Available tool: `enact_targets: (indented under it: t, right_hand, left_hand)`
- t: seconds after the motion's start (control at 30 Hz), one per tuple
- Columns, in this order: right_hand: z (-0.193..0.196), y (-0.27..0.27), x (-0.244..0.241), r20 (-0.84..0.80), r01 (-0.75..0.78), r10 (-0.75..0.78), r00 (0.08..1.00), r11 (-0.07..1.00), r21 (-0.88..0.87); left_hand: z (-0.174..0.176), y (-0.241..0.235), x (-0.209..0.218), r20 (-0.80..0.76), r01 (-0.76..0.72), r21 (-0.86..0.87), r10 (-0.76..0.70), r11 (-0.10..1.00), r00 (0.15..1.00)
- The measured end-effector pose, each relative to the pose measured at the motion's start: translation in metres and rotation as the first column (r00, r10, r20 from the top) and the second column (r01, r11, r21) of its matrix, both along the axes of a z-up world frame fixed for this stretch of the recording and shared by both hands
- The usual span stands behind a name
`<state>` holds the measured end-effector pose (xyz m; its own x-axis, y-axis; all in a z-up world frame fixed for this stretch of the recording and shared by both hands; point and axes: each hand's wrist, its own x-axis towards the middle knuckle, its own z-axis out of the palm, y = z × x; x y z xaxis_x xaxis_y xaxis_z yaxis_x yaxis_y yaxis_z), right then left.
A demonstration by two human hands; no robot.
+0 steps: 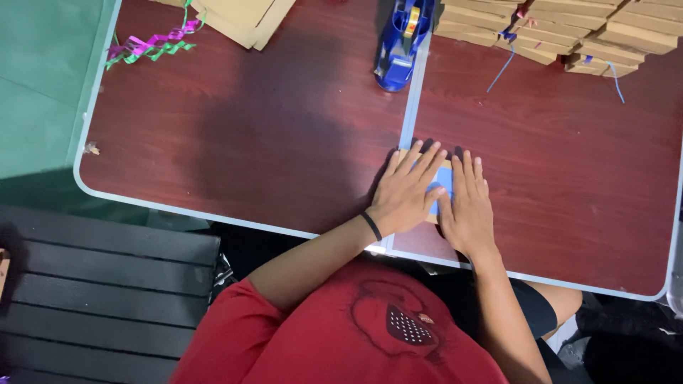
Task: Assembling small cardboard frames by folding them and inserting blue paper sheets.
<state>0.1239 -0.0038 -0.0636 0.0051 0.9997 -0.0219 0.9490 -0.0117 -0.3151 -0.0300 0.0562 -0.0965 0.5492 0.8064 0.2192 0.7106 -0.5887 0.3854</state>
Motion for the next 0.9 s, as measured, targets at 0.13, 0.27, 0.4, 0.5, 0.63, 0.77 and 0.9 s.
enact_targets:
  t: [0.13,0.27,0.4,0.5,0.63,0.77,0.9]
  right_hand:
    - [-0.001,0.004,-0.001,-0.015,-0.015,0.016,1.000,0.998,0.057]
    - [-0.004,0.003,-0.002,-0.061,-0.044,0.054,0.997,0.986,0.159]
    - [-0.008,0.003,0.000,-0.018,-0.095,0.102,0.995,0.969,0.230]
    - [-0.014,0.007,0.002,0.077,-0.115,0.099,0.992,0.965,0.235]
    - [0.002,0.007,-0.001,0.097,-0.146,0.123,0.988,0.945,0.294]
    - [0.005,0.008,-0.002,0.050,-0.162,0.154,0.987,0.938,0.306]
    - [-0.003,0.006,0.001,0.053,-0.136,0.126,0.991,0.945,0.299]
  left_hand:
    - [0.008,0.001,-0.003,0.054,0.015,-0.029,-0.014,0.999,0.998]
    - [0.010,0.002,-0.004,0.021,0.027,-0.044,-0.026,0.999,0.999]
    - [0.013,0.001,-0.004,-0.013,0.030,-0.064,-0.031,0.997,0.999]
    - [0.013,0.003,-0.002,-0.030,0.023,-0.040,-0.025,0.999,0.999]
    - [0.013,0.003,-0.003,0.010,0.061,-0.011,-0.061,0.998,0.998]
    - [0.006,0.003,-0.003,0.097,0.009,0.085,-0.017,0.996,0.995]
    - [0.004,0.004,-0.001,0.127,-0.016,0.170,-0.006,0.985,0.992]
